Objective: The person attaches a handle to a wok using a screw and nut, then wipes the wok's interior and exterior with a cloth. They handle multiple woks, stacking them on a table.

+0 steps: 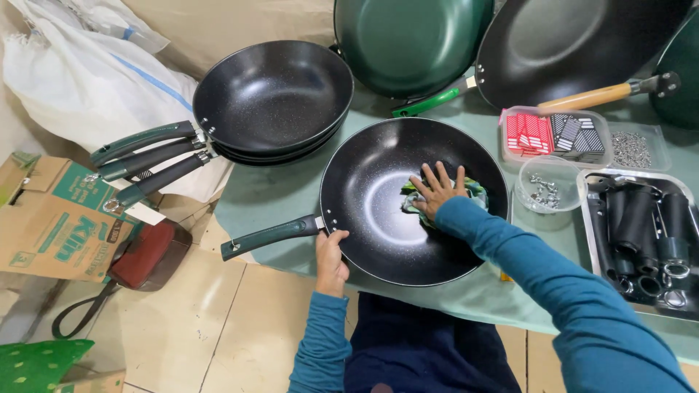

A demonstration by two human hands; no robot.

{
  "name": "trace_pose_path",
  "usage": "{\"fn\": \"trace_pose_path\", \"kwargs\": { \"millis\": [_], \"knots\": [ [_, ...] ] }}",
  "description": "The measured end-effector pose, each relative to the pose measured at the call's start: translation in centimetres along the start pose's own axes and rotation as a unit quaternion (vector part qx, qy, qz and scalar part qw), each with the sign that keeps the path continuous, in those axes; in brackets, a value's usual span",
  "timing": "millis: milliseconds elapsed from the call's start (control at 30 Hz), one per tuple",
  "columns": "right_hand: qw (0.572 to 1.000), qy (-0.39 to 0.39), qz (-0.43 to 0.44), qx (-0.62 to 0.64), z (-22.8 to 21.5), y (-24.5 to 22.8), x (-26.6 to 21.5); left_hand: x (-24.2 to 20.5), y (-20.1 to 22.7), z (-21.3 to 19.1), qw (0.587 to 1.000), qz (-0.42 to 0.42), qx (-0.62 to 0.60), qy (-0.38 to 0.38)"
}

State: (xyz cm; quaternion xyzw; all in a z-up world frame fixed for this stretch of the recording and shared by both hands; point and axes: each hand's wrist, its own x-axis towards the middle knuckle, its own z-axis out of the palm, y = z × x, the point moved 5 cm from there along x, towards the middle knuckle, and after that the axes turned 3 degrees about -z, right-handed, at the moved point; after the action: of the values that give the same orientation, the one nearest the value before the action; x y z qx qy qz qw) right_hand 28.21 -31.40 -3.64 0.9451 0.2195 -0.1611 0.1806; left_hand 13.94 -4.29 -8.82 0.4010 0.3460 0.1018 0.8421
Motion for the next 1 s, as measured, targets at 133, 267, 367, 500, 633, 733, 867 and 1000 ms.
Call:
{"fn": "trace_pose_path", "kwargs": {
  "millis": [133, 267, 367, 500, 633, 733, 867, 1000],
  "knots": [
    [0.999, 0.026, 0.014, 0.022, -0.7, -0.9, 1.0, -1.0, 0.7, 0.5, 1.000, -0.001, -0.004, 0.000],
    [0.997, 0.052, -0.055, 0.028, -3.3, -2.1, -1.5, -1.3, 1.4, 1.0, 1.000, -0.005, 0.006, -0.010],
    [0.995, -0.016, -0.095, 0.003, -2.1, -2.6, -5.0, -1.6, 1.7, 1.0, 1.000, -0.013, -0.001, -0.015],
    [0.992, -0.067, -0.089, -0.051, 2.8, 0.7, -3.2, -1.5, 1.7, 1.0, 1.000, -0.006, 0.007, -0.030],
    [0.998, 0.000, -0.051, -0.046, 3.4, 0.4, 3.7, -3.5, 3.0, 1.8, 1.000, -0.011, -0.009, -0.023],
    [0.996, 0.037, -0.059, 0.059, 1.5, -4.2, 6.8, -6.4, 5.8, 4.1, 0.999, -0.002, -0.027, -0.031],
    [0.974, 0.062, -0.178, 0.128, 0.3, -13.3, 5.9, -4.9, 4.6, 3.1, 0.999, 0.003, -0.013, -0.044],
    [0.944, 0.105, -0.276, 0.144, -0.6, -13.5, 2.2, -5.3, 4.0, 2.7, 0.996, -0.031, 0.025, -0.081]
  ]
}}
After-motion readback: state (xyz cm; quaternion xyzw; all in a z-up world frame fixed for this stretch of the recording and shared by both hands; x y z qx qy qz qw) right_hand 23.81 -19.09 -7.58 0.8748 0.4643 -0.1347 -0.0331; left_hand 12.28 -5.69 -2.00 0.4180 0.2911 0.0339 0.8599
